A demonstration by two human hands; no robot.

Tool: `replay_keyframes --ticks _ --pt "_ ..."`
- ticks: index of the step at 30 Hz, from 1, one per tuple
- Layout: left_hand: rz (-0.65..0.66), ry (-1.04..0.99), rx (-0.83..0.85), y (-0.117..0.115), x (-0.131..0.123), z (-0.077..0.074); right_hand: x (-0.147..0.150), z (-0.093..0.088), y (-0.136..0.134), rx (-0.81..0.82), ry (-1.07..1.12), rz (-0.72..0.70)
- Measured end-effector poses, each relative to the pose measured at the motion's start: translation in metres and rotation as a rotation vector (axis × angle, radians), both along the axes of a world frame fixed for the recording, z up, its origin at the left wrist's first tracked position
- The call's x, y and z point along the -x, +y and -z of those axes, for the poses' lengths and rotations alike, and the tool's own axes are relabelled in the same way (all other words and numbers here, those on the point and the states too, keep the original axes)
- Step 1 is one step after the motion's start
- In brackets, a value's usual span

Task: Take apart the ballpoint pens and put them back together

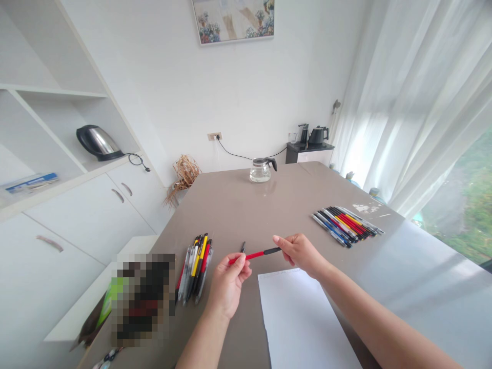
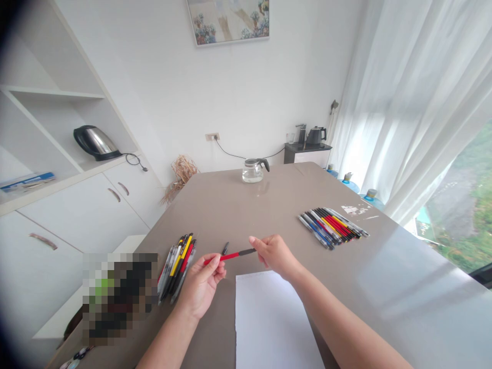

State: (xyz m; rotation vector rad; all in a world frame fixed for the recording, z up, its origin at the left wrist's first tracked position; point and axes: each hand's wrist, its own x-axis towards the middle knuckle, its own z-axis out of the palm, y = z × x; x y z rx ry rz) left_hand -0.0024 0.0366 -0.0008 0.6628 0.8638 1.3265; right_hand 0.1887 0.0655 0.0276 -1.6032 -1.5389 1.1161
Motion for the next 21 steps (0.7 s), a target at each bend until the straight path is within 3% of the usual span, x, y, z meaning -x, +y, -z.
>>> replay_keyframes --ticks 6,14,21 --pt "-0.021 0.046 -0.002 0.000 -0.002 0.001 0.000 -0.002 -0.002 0.004 -0.004 -0.034" --pt "-0.050 0.017 0.029 0.001 -0.002 0.001 0.000 -0.019 -0.008 -0.076 0.089 -0.201" --pt "-0.018 0.009 0.021 0.000 -0.001 0.002 -0.002 -0.012 -0.006 -0.069 0.141 -0.199"
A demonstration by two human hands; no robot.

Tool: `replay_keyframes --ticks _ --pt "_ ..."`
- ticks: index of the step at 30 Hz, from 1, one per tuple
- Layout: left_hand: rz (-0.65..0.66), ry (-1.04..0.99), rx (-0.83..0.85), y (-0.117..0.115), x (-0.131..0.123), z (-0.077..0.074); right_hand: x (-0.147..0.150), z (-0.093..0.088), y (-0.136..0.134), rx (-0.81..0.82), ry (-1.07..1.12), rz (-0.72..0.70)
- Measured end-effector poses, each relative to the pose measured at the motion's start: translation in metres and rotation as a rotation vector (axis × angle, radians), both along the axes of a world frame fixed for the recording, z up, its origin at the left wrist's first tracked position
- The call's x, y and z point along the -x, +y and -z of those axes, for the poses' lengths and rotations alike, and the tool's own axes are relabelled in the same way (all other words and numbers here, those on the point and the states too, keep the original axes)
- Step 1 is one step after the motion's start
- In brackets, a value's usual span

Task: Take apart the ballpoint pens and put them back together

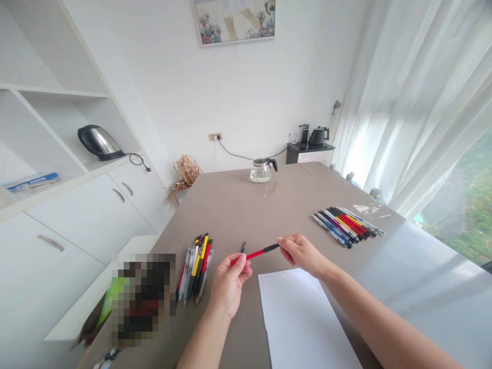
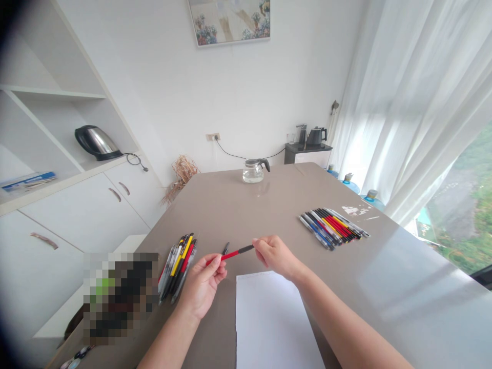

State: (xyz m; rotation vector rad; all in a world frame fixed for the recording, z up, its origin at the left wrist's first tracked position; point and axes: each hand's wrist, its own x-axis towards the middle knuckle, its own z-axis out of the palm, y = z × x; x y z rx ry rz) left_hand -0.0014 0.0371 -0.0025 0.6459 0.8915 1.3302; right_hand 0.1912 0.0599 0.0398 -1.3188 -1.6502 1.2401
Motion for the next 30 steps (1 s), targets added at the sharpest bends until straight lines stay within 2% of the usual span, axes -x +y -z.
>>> replay_keyframes --ticks 10,16,24,30 --pt "0.029 0.003 -0.013 -0.001 0.000 -0.001 -0.002 0.010 0.005 0.075 -0.040 0.056" --pt "-0.014 -0.006 0.015 -0.001 -0.001 -0.001 0.001 0.018 0.009 -0.007 -0.063 0.167" --pt "-0.016 0.020 0.005 -0.001 -0.001 -0.002 0.000 0.022 0.010 -0.073 -0.209 0.203" --pt "-0.021 0.040 -0.005 -0.001 -0.001 -0.002 0.002 0.019 0.010 -0.092 -0.198 0.176"
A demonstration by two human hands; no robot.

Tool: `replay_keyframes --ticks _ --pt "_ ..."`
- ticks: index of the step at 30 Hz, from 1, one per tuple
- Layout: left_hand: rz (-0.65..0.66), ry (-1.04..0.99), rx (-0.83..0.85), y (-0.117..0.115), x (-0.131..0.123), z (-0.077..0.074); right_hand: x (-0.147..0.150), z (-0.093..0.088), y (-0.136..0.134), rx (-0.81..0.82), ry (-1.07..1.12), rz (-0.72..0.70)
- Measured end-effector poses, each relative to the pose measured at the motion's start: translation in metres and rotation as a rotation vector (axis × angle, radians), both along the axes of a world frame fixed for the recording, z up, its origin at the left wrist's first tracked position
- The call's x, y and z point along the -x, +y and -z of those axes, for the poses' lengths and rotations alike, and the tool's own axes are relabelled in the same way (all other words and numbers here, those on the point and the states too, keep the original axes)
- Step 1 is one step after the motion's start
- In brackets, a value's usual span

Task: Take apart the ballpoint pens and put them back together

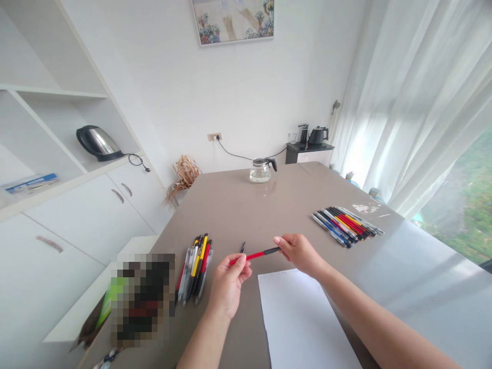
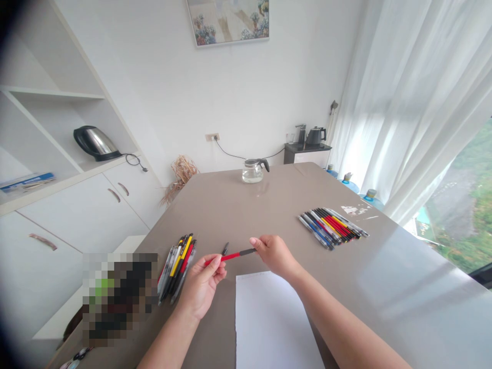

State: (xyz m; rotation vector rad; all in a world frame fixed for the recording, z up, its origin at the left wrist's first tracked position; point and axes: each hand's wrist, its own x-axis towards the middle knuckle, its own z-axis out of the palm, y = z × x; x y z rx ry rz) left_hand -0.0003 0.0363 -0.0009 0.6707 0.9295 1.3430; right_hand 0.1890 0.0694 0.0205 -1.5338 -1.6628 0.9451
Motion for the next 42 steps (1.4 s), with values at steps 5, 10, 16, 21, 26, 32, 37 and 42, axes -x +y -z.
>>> replay_keyframes --ticks 5,10,16,21,26,32,37,42 --pt "-0.043 -0.016 0.004 0.002 0.001 -0.001 0.000 -0.012 -0.006 -0.003 0.055 -0.087" --pt "-0.045 -0.032 0.010 0.002 0.002 -0.001 -0.002 -0.020 -0.009 -0.010 0.076 -0.174" --pt "-0.016 -0.018 0.017 0.000 0.001 -0.001 0.000 -0.015 -0.007 0.044 0.070 -0.134" --pt "-0.016 -0.024 0.017 0.001 0.001 -0.001 0.000 -0.012 -0.007 0.049 0.089 -0.116" --pt "-0.038 -0.029 0.008 0.003 0.002 0.000 -0.003 -0.010 -0.005 -0.054 0.138 -0.157" --pt "-0.046 -0.028 0.017 0.004 0.002 0.003 -0.005 -0.005 -0.002 -0.118 0.078 -0.182" --pt "-0.028 -0.015 0.009 0.002 0.001 0.002 -0.005 -0.006 -0.003 -0.092 0.047 -0.162" --pt "-0.020 -0.009 0.007 0.002 0.001 0.001 -0.003 -0.007 -0.004 0.003 0.071 -0.156"
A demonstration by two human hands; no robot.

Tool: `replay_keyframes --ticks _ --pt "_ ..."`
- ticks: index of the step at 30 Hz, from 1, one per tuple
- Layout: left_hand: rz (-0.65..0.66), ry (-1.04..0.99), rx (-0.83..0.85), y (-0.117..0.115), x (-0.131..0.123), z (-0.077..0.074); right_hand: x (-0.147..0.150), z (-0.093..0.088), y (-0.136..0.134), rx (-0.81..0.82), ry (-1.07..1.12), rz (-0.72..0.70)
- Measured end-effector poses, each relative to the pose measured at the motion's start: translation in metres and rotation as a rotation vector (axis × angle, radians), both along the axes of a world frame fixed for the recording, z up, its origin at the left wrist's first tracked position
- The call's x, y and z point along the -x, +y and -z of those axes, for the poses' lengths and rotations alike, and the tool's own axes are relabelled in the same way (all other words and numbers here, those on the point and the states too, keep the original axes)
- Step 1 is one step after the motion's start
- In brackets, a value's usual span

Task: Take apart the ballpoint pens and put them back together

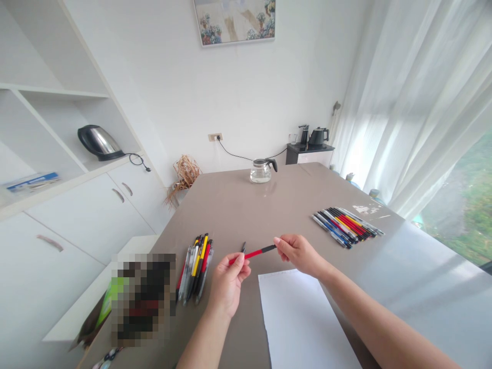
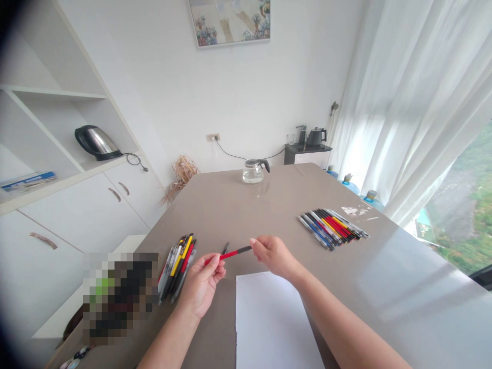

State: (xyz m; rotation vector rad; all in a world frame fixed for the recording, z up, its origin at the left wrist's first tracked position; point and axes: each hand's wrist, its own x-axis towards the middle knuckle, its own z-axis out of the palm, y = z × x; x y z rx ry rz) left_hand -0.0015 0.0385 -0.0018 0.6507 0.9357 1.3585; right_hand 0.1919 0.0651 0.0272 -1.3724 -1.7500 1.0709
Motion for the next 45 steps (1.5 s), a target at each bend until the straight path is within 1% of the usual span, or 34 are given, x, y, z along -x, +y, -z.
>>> replay_keyframes --ticks 3,8,11,15,19,25,28,31,32,34,38,40,42,45 --pt "-0.006 -0.003 -0.004 0.001 0.001 0.001 0.000 0.000 0.000 0.006 0.062 -0.024" --pt "-0.010 -0.008 -0.003 0.001 0.001 0.002 0.000 0.006 0.003 -0.013 0.242 -0.072" --pt "-0.002 -0.011 -0.001 0.001 0.001 0.001 -0.001 0.009 0.004 -0.026 0.278 -0.080" --pt "0.023 0.013 -0.015 0.001 0.001 0.001 -0.001 0.007 0.004 -0.010 0.331 -0.086" --pt "0.037 0.115 -0.058 -0.002 0.000 0.001 -0.001 0.004 0.003 0.057 0.386 -0.048" --pt "0.051 0.445 -0.151 -0.007 -0.004 -0.003 0.003 0.006 0.002 0.119 0.410 0.071" --pt "0.058 0.470 -0.170 -0.008 -0.005 -0.004 0.005 0.006 0.002 0.093 0.406 0.117" --pt "0.066 0.423 -0.137 -0.008 -0.004 -0.003 0.007 0.004 0.001 0.061 0.468 0.086" --pt "0.085 0.402 -0.121 -0.008 -0.004 -0.003 0.007 0.003 0.001 0.055 0.501 0.068" --pt "0.168 0.365 -0.092 -0.009 -0.004 -0.005 0.007 0.003 0.001 0.052 0.570 0.045" --pt "0.440 0.364 -0.074 -0.015 -0.007 -0.009 0.006 0.002 0.000 0.099 0.722 0.000" --pt "0.547 0.382 -0.069 -0.018 -0.009 -0.011 0.005 0.001 -0.001 0.140 0.770 -0.020" --pt "0.605 0.394 -0.063 -0.020 -0.011 -0.012 0.005 0.000 -0.001 0.169 0.785 -0.035" --pt "0.621 0.423 -0.076 -0.021 -0.011 -0.013 0.006 -0.001 -0.002 0.178 0.795 -0.045"
